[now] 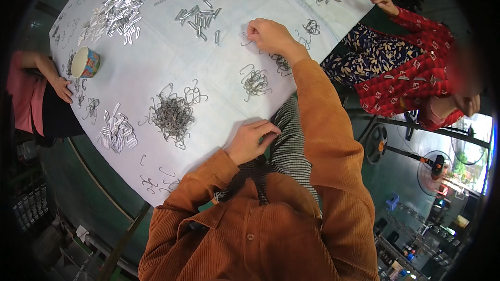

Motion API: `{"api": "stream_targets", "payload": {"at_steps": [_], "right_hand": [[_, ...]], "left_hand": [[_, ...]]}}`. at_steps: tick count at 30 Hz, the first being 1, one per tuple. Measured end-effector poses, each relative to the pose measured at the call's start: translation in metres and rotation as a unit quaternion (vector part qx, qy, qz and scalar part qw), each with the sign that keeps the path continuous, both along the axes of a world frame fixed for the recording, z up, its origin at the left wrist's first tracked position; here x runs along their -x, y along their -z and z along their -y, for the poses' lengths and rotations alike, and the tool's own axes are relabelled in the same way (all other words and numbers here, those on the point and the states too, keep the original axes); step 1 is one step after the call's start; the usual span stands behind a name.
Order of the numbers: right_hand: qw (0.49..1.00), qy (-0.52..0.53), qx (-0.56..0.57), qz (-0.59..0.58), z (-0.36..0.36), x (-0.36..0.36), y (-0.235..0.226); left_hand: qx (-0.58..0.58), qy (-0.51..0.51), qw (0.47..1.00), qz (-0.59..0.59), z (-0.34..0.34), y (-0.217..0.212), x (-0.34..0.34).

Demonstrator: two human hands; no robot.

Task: The person sits at a low table and repeatedly picks up small metal wire pieces and cylindrical components. They manipulate the wires with their fingers, likely bending or attaching them to the cylinders, and place the finished units into a small container on the table.

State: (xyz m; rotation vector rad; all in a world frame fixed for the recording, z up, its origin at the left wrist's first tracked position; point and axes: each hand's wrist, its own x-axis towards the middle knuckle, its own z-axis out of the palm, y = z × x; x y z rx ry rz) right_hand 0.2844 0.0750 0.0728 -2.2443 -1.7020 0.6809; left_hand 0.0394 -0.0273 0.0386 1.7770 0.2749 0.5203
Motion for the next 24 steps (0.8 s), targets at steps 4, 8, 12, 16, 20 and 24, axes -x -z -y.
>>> {"api": "stream_targets", "payload": {"at_steps": [4,8,12,16,20,24], "right_hand": [[0.997,-0.042,-0.056,0.016,0.008,0.002,0.008],[0.990,-0.085,-0.077,0.087,0.014,0.004,0.020],[0.986,-0.083,-0.099,0.102,0.017,0.014,0.022],[0.986,0.062,-0.143,-0.061,0.028,0.019,0.013],[0.921,0.225,-0.199,-0.248,0.072,-0.008,0.027],[0.912,0.259,-0.183,-0.261,0.123,-0.042,0.018]], "left_hand": [[-0.015,0.006,1.000,0.002,-0.002,-0.001,0.001],[-0.003,0.013,1.000,-0.010,0.001,0.000,0.002],[-0.010,0.018,1.000,-0.009,0.000,-0.001,0.003],[-0.003,0.007,1.000,-0.002,0.001,-0.002,0.004],[-0.015,0.015,1.000,-0.013,0.002,-0.001,0.004],[-0.013,0.023,0.999,-0.034,0.001,-0.004,0.003]]}}
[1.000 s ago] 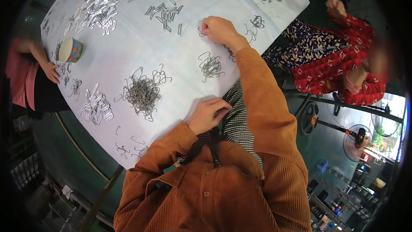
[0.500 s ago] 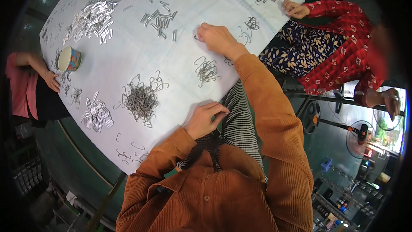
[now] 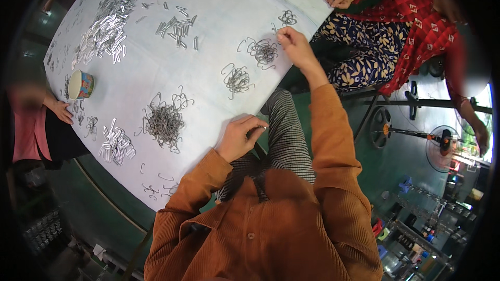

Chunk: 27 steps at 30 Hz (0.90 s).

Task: The person sits at a low table and repeatedly picks up small metal wire pieces and cylindrical components. They manipulate the wires with their fingers, likely bending or attaching them to the cylinders, and place the finished units into a small container on the table.

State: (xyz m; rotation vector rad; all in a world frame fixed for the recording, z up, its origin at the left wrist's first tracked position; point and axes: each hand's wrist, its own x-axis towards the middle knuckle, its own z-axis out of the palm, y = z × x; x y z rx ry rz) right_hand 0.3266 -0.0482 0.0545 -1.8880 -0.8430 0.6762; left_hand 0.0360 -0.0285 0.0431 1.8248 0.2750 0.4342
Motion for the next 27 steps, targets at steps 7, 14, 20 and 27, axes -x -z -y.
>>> {"api": "stream_targets", "payload": {"at_steps": [7,14,20,27], "right_hand": [[0.987,-0.098,0.017,0.126,0.024,0.005,-0.007],[0.986,-0.015,-0.036,0.164,0.013,0.004,-0.003],[0.983,-0.056,-0.031,0.170,-0.044,0.043,-0.001],[0.969,-0.106,0.075,0.211,-0.154,0.112,-0.006]], "left_hand": [[0.015,-0.026,0.999,-0.009,0.002,-0.002,-0.004],[0.017,-0.040,0.999,-0.005,0.004,0.000,-0.004],[0.016,-0.040,0.999,-0.008,0.007,0.000,-0.003],[-0.001,-0.058,0.998,0.002,0.005,0.006,-0.002]]}}
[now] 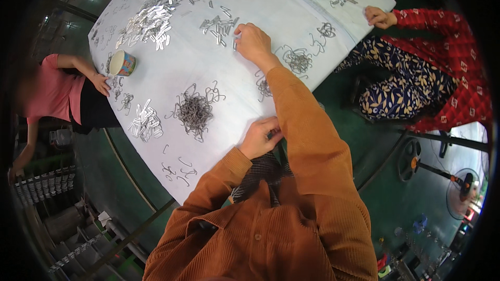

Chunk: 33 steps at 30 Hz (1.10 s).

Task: The person sits at a low table and repeatedly picks up small metal wire pieces and cylindrical components. They manipulate the wires with their fingers, likely bending or attaching them to the cylinders, and place the finished units into a small container on the table.

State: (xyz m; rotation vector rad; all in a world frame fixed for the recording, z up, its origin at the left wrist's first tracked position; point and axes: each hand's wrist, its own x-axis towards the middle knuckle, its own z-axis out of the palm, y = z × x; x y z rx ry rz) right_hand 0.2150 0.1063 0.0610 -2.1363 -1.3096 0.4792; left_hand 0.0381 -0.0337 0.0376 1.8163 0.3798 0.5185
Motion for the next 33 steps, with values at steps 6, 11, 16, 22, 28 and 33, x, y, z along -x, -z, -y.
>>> {"api": "stream_targets", "payload": {"at_steps": [6,11,16,22,28,33], "right_hand": [[0.994,-0.025,-0.015,0.101,-0.035,-0.047,0.027],[0.974,0.060,0.077,0.205,-0.024,-0.123,0.047],[0.970,0.054,0.024,0.235,-0.057,-0.154,0.061],[0.939,0.002,-0.139,0.315,-0.092,-0.170,0.075],[0.928,-0.194,-0.224,0.224,-0.057,-0.066,0.023],[0.805,-0.589,-0.033,0.060,0.020,0.110,-0.028]], "left_hand": [[-0.009,0.015,1.000,0.005,-0.004,-0.006,-0.003],[0.027,0.038,0.999,0.013,-0.007,-0.010,-0.005],[0.053,0.059,0.997,-0.003,-0.010,-0.011,-0.004],[0.035,0.037,0.999,-0.010,-0.010,-0.011,-0.001],[0.017,0.046,0.998,0.026,-0.006,-0.004,0.000],[-0.028,-0.003,0.998,0.049,-0.002,0.002,0.000]]}}
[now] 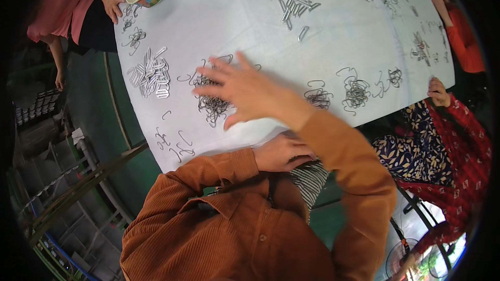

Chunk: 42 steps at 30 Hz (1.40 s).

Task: The person sits at a low table and repeatedly picks up small metal wire pieces and cylindrical components. They manipulate the wires with their fingers, likely bending or attaching them to the cylinders, and place the finished units into a small container on the table.

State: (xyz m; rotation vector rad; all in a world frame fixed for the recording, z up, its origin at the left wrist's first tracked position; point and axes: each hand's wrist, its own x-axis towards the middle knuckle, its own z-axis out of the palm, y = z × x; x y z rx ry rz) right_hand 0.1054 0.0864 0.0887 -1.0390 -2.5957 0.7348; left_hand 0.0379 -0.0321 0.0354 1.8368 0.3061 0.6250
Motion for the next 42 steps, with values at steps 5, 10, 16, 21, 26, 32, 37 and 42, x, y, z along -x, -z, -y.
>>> {"api": "stream_targets", "payload": {"at_steps": [5,10,16,21,26,32,37,42], "right_hand": [[0.985,-0.010,-0.172,0.010,0.009,0.041,0.037],[0.950,-0.008,-0.310,-0.030,0.012,0.042,0.057],[0.957,0.017,-0.287,-0.048,0.014,0.053,0.028],[0.940,0.035,-0.335,-0.056,0.010,0.050,-0.014],[0.888,0.170,-0.425,-0.048,-0.041,-0.033,-0.068],[0.864,0.364,-0.320,0.137,-0.081,-0.190,-0.049],[0.855,0.404,-0.239,0.222,-0.084,-0.233,-0.013],[0.899,0.438,-0.020,0.020,-0.043,-0.061,-0.008]], "left_hand": [[0.034,-0.005,0.999,-0.028,0.013,0.015,0.005],[0.022,0.031,0.997,-0.065,0.011,0.012,0.007],[0.075,0.063,0.989,-0.108,0.013,0.025,0.007],[0.037,0.052,0.995,-0.072,0.014,0.030,0.002],[0.025,0.014,1.000,-0.009,0.000,0.006,0.004],[0.045,0.014,0.999,0.004,0.003,0.002,0.004],[0.022,0.002,0.999,0.033,0.007,0.011,0.003],[0.012,0.004,1.000,0.006,0.007,0.018,0.003]]}}
